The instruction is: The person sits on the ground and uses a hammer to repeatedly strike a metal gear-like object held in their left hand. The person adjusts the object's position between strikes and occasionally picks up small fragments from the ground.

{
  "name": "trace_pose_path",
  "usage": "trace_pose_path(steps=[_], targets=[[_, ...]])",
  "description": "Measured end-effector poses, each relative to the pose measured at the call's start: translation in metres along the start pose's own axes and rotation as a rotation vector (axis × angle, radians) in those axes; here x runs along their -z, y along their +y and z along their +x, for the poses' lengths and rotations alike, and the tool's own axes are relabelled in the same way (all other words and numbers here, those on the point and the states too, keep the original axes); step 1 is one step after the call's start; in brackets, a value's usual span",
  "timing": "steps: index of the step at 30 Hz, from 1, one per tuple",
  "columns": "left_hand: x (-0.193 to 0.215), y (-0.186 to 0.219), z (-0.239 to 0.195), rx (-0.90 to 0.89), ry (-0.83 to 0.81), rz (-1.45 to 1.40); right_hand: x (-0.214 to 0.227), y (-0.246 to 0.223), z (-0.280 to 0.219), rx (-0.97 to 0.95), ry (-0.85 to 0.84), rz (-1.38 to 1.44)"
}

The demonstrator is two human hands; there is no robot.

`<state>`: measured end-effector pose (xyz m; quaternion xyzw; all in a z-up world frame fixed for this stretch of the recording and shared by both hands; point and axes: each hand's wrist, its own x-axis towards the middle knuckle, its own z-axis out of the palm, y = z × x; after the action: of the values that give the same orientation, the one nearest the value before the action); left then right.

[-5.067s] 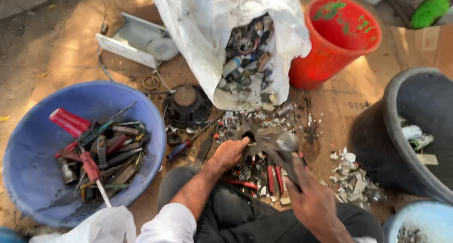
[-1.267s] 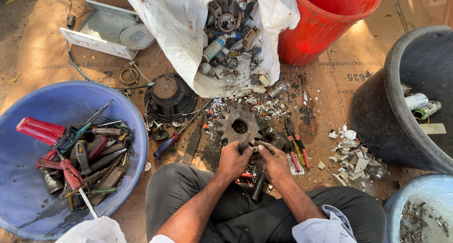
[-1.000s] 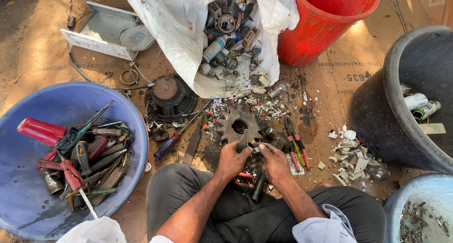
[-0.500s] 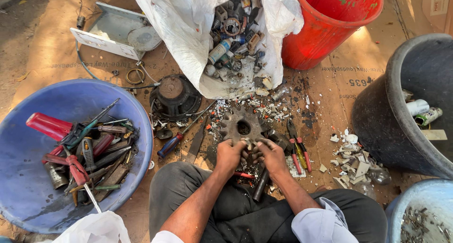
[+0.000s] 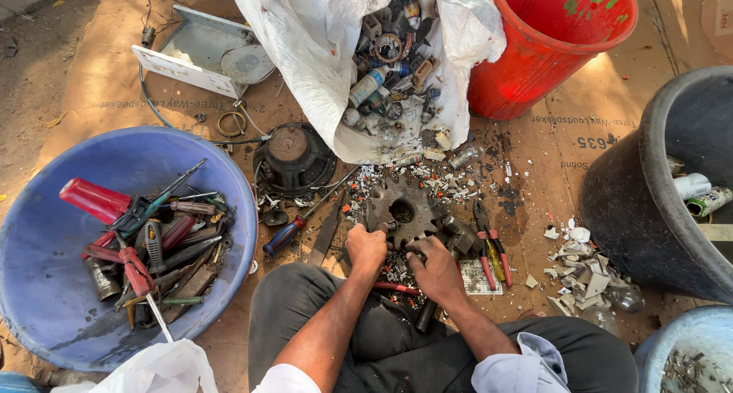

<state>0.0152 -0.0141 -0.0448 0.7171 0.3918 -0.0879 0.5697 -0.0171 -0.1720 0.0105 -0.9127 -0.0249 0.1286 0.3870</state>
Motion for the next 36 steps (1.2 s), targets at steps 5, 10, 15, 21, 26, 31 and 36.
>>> trace_pose_path(steps=[5,10,15,21,26,31,36], targets=[[0.017,0.015,-0.009,-0.036,-0.151,-0.435,-0.003,0.009,0.002,0.12,0.045,-0.006],[0.05,0.039,-0.015,-0.369,-0.516,-0.437,-0.003,0.011,0.004,-0.028,0.016,0.011],[0.039,0.058,-0.016,-0.555,-0.572,-0.118,0.004,0.0,0.002,-0.004,0.037,0.008],[0.03,0.05,0.0,-0.512,-0.536,-0.292,0.01,-0.012,-0.001,-0.072,-0.011,0.006],[0.022,0.047,0.002,-0.577,-0.466,-0.051,0.012,-0.015,-0.001,-0.044,-0.03,0.031],[0.022,0.05,-0.005,-0.559,-0.466,0.027,0.006,-0.005,0.0,-0.026,-0.023,0.042],[0.023,0.051,-0.007,-0.61,-0.486,-0.017,-0.003,0.008,0.004,0.052,-0.011,-0.006]])
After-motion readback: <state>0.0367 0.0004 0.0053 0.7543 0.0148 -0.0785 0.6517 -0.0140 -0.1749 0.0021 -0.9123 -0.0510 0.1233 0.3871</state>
